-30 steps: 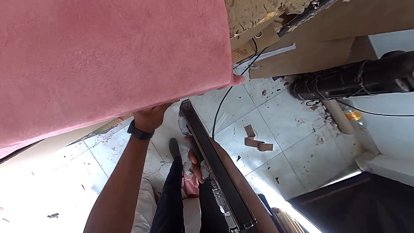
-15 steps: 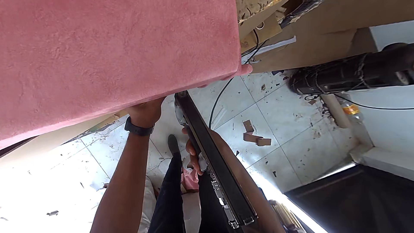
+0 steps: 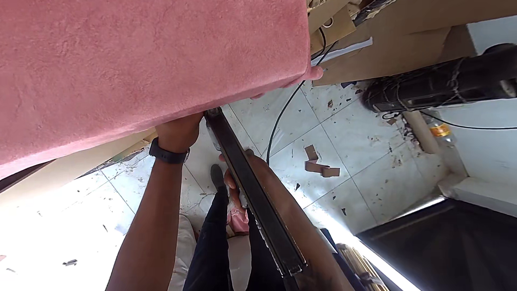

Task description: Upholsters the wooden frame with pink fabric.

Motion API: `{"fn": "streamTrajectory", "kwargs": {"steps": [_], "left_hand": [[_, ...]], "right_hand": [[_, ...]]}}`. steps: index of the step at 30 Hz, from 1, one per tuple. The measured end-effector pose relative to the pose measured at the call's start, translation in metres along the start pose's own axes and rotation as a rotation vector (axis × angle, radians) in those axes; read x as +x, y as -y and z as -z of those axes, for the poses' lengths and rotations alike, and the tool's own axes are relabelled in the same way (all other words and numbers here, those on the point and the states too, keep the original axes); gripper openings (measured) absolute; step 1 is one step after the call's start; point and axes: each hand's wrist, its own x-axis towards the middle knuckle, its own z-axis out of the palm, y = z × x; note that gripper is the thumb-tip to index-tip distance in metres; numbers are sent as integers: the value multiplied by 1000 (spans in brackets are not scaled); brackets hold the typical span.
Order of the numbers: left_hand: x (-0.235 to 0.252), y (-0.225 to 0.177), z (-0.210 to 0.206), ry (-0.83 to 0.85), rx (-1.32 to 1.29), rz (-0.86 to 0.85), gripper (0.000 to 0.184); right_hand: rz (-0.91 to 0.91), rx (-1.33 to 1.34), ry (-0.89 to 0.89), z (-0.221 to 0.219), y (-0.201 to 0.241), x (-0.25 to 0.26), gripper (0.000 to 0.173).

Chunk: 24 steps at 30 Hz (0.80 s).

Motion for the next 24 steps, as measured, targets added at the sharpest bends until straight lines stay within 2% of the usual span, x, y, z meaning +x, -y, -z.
{"fn": "streamTrajectory", "kwargs": {"steps": [2, 4, 5, 7, 8, 10, 13, 15, 18, 20, 24], "left_hand": [[1, 0, 0, -8, 15, 5, 45], [0, -1, 1, -20, 18, 21, 47], [-1, 0, 1, -19, 9, 26, 48], [0, 1, 1, 36, -23, 50, 48], [0, 1, -1, 88, -45, 81, 44], [1, 2, -12, 236, -100, 152, 33], [9, 5, -36, 445, -256, 210, 29], [10, 6, -52, 385, -217, 173, 28], [13, 13, -58, 300, -57, 24, 32], [12, 21, -56, 279, -9, -45, 35], [11, 24, -50, 256, 14, -55, 38]], "right_hand": [[-31, -109, -76, -11, 24, -8, 35], [-155, -275, -199, -33, 62, -22, 28], [-117, -209, -159, -27, 53, -21, 30], [18, 25, 7, 1, 5, -9, 43], [12, 38, 32, 10, -3, -12, 49], [-52, 57, -7, 20, 5, -31, 56], [-15, 306, 83, 52, -4, -47, 56], [28, 410, 123, 70, -12, -51, 57], [11, 419, 119, 76, -1, -46, 58], [16, 331, 86, 74, 5, -41, 58], [-77, 129, -54, 50, 37, -33, 56]]}}
